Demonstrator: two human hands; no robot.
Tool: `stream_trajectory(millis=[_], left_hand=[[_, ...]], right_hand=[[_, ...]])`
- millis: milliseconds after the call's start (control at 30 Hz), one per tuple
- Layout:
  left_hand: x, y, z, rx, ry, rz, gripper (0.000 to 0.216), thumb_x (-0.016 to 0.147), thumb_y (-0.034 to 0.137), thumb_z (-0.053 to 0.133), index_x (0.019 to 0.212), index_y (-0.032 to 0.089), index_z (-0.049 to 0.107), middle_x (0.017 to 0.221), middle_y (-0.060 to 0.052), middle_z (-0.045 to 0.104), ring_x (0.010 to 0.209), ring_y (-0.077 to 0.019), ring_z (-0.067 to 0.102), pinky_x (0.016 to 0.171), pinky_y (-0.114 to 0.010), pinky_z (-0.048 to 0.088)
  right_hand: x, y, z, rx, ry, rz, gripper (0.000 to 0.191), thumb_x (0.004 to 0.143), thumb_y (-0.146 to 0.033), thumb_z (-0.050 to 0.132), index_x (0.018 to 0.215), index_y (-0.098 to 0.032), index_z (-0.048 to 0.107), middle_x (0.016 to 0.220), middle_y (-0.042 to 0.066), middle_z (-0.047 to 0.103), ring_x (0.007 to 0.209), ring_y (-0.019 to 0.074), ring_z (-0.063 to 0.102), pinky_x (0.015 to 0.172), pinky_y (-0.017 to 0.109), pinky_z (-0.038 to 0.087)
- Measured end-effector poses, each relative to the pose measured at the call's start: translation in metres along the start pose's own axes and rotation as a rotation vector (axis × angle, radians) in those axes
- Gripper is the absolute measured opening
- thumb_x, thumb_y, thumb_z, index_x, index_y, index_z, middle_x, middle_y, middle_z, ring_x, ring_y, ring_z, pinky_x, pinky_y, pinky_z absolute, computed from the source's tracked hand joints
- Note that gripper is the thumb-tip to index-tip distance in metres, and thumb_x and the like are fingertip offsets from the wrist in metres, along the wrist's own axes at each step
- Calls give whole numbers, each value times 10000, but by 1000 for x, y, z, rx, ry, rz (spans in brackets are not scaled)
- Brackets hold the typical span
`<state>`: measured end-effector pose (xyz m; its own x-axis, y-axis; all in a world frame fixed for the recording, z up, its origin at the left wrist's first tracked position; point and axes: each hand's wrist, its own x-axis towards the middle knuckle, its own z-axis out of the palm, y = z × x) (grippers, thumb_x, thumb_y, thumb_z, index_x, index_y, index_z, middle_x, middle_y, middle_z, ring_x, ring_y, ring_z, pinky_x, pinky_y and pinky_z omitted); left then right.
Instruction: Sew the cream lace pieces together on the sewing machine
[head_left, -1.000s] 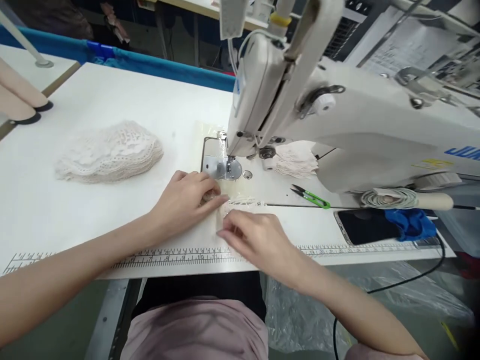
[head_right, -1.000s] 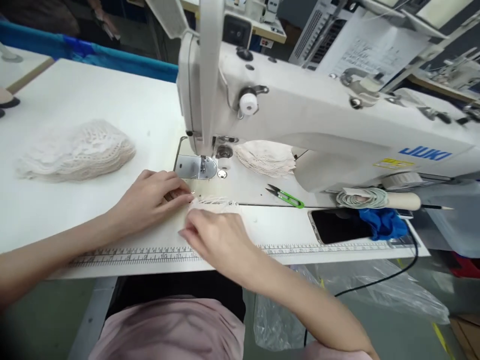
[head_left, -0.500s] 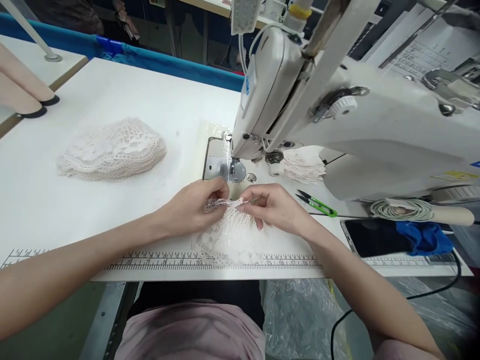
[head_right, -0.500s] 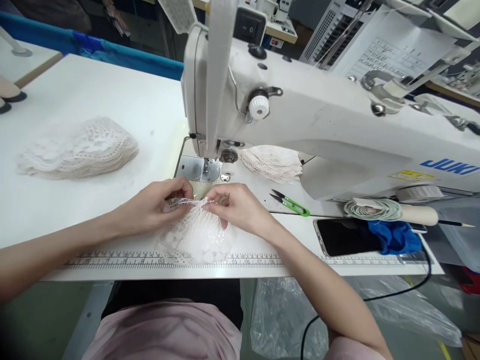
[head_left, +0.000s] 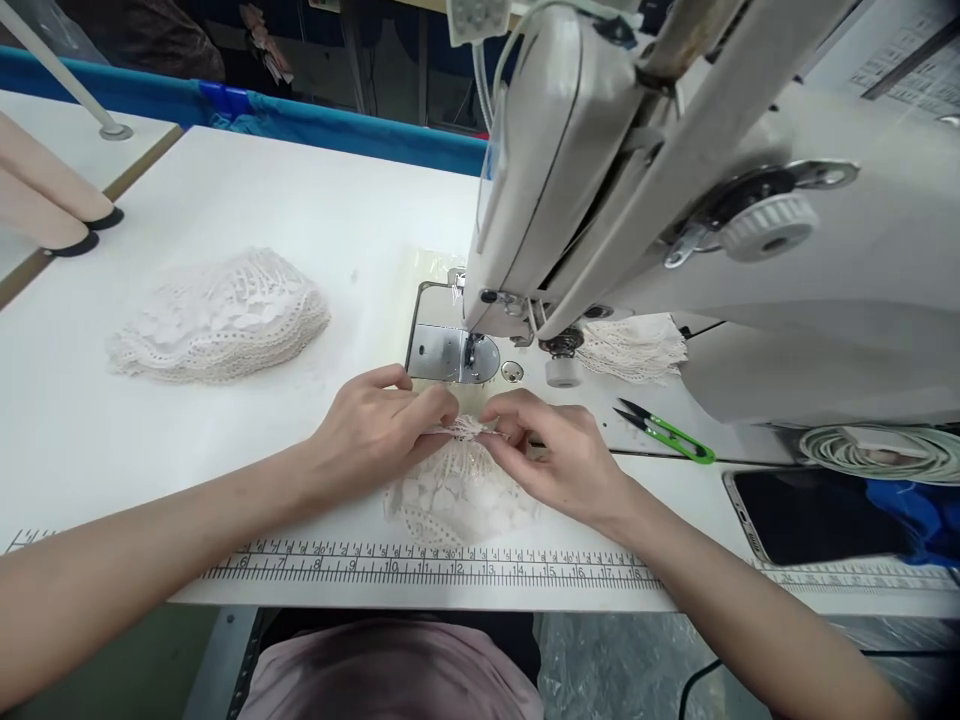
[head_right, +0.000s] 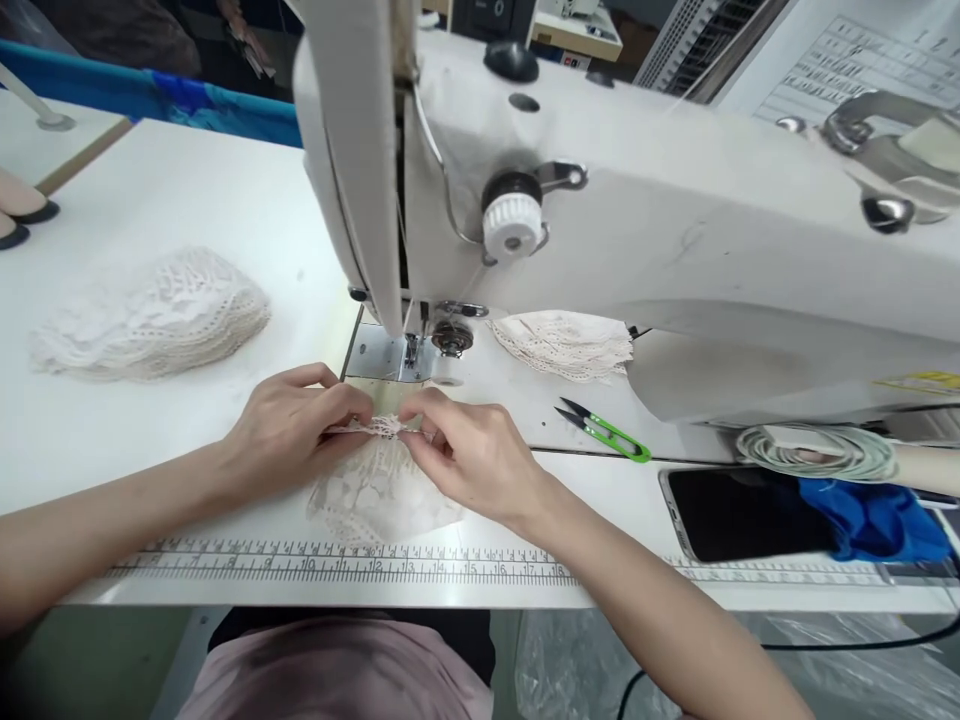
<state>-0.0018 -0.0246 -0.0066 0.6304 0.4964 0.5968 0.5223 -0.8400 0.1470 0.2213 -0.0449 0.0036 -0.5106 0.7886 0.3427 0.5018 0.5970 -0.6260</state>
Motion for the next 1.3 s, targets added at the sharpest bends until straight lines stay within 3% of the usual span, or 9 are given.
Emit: stream_trajectory(millis=[467,533,700,833,933,1033,1133,1200,1300], left_hand=[[1,1,-1,-26,31,48,90,952,153,510,873,190,491,544,105,579,410,-63,468,580,-238,474],[1,2,-2,-20,44,63,86,941,136,514,877,191,496,541,103,582,408,-65,462,578,-240,472],[-1,8,-3,-90,9,-26,160,886,81,476,990,189,528,506,114,539,422,-84,466,578,-243,462],[-2,13,-5,-161,-27,-110,214,855,65,466,992,180,583,497,110,516,423,-81,462,620,-252,465],[-1,17,-8,-264,-92,-202,157,867,102,537,912,206,644,492,100,530,457,-84,485,609,-241,450],[0,18,-8,-340,-243,-327,48,867,226,655,830,235,683,517,79,577,539,-112,532,562,-240,408],[-1,16,-5,-211,-292,-323,139,887,274,650,767,206,664,506,71,582,485,-112,476,650,-304,425],[-1,15,-2,-63,-247,-294,113,909,268,617,851,180,660,601,46,652,499,-119,506,727,-361,431],[0,15,-2,123,-164,-222,223,907,255,616,1105,152,626,975,-60,734,824,-211,659,792,-404,433]], right_hand=[[-1,1,1,-134,31,-161,132,911,-125,523,1003,-171,606,693,-43,674,527,60,572,504,184,443],[0,1,0,-260,99,-270,116,908,-111,542,976,-163,620,649,-45,657,508,65,555,478,200,429],[2,-4,-7,-569,202,-720,75,854,-83,645,891,-130,690,658,-12,692,554,87,588,469,228,457],[2,-11,-11,-611,229,-810,17,803,-94,719,796,-110,718,636,2,689,529,88,579,446,233,449],[0,-14,-12,-518,203,-717,55,832,-98,690,809,-144,711,595,-28,670,504,79,560,440,230,422],[2,-12,-10,-246,102,-375,75,896,-152,634,871,-177,700,621,-48,687,504,62,573,475,201,439],[8,-3,-4,-63,-2,-34,110,916,-188,610,883,-174,715,727,-28,733,546,61,614,521,186,461],[12,5,1,-91,-13,71,140,920,-198,596,910,-185,735,777,-15,748,596,83,641,565,206,474],[17,16,8,-174,8,165,164,925,-255,595,945,-220,754,762,-6,741,638,112,649,613,241,476]])
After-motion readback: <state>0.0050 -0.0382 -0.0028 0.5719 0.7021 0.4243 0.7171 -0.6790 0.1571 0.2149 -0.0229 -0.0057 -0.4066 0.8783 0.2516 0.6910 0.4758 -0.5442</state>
